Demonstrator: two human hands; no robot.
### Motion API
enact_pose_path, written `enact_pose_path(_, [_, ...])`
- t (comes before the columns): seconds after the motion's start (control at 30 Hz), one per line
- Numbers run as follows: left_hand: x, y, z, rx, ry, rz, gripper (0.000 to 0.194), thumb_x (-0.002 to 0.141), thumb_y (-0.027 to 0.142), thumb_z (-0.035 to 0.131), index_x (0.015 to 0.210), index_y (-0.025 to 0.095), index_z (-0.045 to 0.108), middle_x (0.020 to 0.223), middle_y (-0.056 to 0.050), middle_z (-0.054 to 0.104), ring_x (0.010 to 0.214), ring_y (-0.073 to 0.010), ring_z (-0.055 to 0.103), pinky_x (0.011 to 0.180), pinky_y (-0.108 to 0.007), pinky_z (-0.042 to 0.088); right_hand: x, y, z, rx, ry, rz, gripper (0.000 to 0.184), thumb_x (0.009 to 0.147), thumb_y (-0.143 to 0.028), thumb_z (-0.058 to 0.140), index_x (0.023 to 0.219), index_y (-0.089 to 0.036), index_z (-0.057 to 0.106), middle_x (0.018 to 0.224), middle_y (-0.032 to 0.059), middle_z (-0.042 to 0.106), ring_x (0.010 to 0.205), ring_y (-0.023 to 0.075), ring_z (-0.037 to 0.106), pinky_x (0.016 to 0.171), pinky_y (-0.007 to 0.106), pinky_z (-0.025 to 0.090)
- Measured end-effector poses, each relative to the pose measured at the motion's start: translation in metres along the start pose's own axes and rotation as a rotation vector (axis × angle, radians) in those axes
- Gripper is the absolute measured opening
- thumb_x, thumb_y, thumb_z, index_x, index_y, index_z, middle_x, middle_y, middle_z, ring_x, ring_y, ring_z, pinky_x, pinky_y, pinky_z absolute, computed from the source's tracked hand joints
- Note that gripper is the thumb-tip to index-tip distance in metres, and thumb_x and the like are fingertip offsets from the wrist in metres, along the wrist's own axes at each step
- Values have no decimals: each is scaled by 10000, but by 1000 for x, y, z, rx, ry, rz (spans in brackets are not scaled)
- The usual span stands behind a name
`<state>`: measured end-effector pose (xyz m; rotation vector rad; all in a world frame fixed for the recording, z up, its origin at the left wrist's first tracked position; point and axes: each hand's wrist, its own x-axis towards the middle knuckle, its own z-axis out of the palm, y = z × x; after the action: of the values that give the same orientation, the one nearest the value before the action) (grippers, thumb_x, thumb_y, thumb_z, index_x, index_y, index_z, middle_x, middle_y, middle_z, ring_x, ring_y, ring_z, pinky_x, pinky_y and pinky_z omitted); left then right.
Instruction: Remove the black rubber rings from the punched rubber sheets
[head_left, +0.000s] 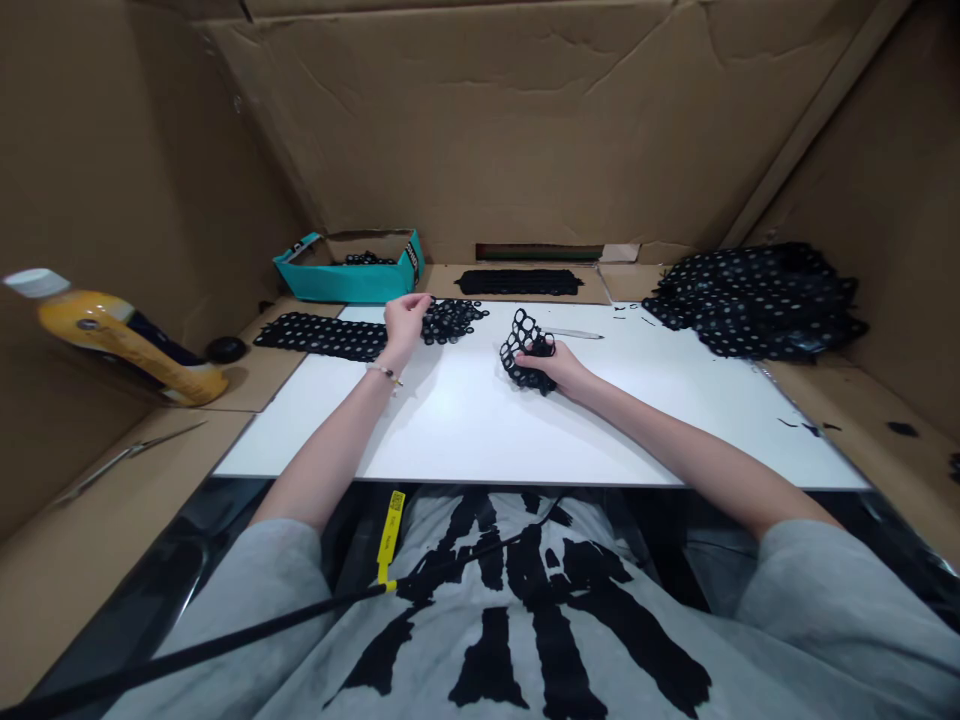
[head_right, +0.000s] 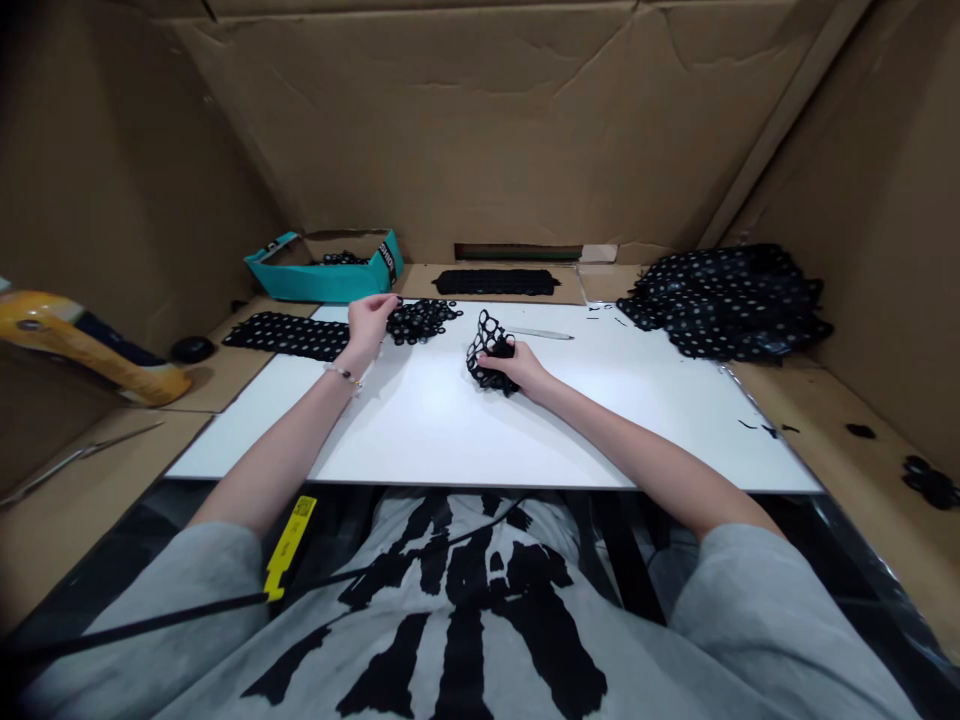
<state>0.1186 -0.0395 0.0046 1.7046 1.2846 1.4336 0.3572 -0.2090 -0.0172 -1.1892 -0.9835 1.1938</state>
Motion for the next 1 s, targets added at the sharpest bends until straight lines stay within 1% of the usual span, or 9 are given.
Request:
enact_pose_path(0.07, [9, -11, -10, 149, 26, 39, 148, 804, 287, 690, 858, 178, 776, 989, -86, 779, 1064, -283, 662, 1046, -421, 426, -1, -2, 0, 14, 2, 3, 428, 435, -347, 962, 737, -181, 708, 803, 38, 753, 835, 227, 701, 914, 406, 536])
enact_pose_path(0.2, [13, -22, -18, 371, -97, 72, 141, 787, 306, 733, 887, 218, 778, 1051, -81, 764, 1181, -332, 583, 1129, -502, 276, -4, -5, 2, 29, 4, 8, 438, 424, -336, 965, 734, -180, 698, 808, 31, 747, 836, 213, 691, 939, 406, 523])
enact_pose_path(0.27, [10, -16, -18, 418, -100, 111, 203, 809, 322, 718, 977, 222, 772, 1133, -91, 738, 1215, -337, 547, 1107, -498, 280, -4, -5, 2, 35, 3, 7, 441, 426, -335, 964, 733, -182, 686, 807, 30, 744, 843, 214, 689, 942, 405, 520])
enact_pose_path(0.37, [-2, 8, -13, 423, -110, 266, 229, 870, 320, 658, 1052, 212, 747, 1168, -99, 711, 1176, -300, 555, 1067, -448, 324, -2, -4, 3, 62, 14, 8, 445, 427, -325, 961, 730, -190, 664, 805, 24, 741, 849, 215, 686, 935, 401, 522])
enact_pose_path(0.47, [-27, 36, -1, 340, -333, 440, 260, 889, 369, 659, 1076, 207, 741, 1046, -79, 734, 1015, -253, 601, 957, -391, 416, 1, -2, 2, 80, 40, 14, 444, 432, -331, 953, 745, -196, 670, 809, 18, 742, 859, 217, 687, 943, 404, 518])
enact_pose_path(0.57, [-57, 51, 18, 300, -598, 486, 305, 817, 434, 737, 1017, 206, 761, 938, -60, 751, 932, -242, 606, 838, -348, 457, 3, 0, 1, 72, 35, 5, 436, 446, -354, 942, 768, -200, 692, 816, 19, 747, 876, 224, 689, 957, 410, 509])
enact_pose_path(0.63, [-70, 51, 28, 263, -696, 416, 282, 796, 440, 745, 935, 196, 776, 906, -57, 761, 890, -228, 624, 805, -328, 466, 4, 0, 0, 71, 11, -13, 430, 457, -371, 937, 772, -200, 700, 826, 24, 753, 876, 225, 688, 961, 409, 508])
enact_pose_path(0.8, [-74, 43, 34, 75, -816, 24, 323, 799, 452, 702, 869, 148, 781, 794, -58, 748, 686, -172, 624, 640, -283, 461, 3, 1, 0, 95, 1, -55, 465, 454, -351, 940, 829, -203, 709, 896, 28, 765, 877, 217, 685, 950, 397, 517])
enact_pose_path(1.0, [-76, 50, 30, -83, -867, -78, 368, 668, 426, 838, 906, 149, 801, 861, -71, 765, 746, -163, 633, 670, -265, 470, 2, 2, -1, 99, -40, -83, 483, 471, -337, 940, 870, -208, 700, 908, 22, 766, 877, 212, 694, 941, 395, 528])
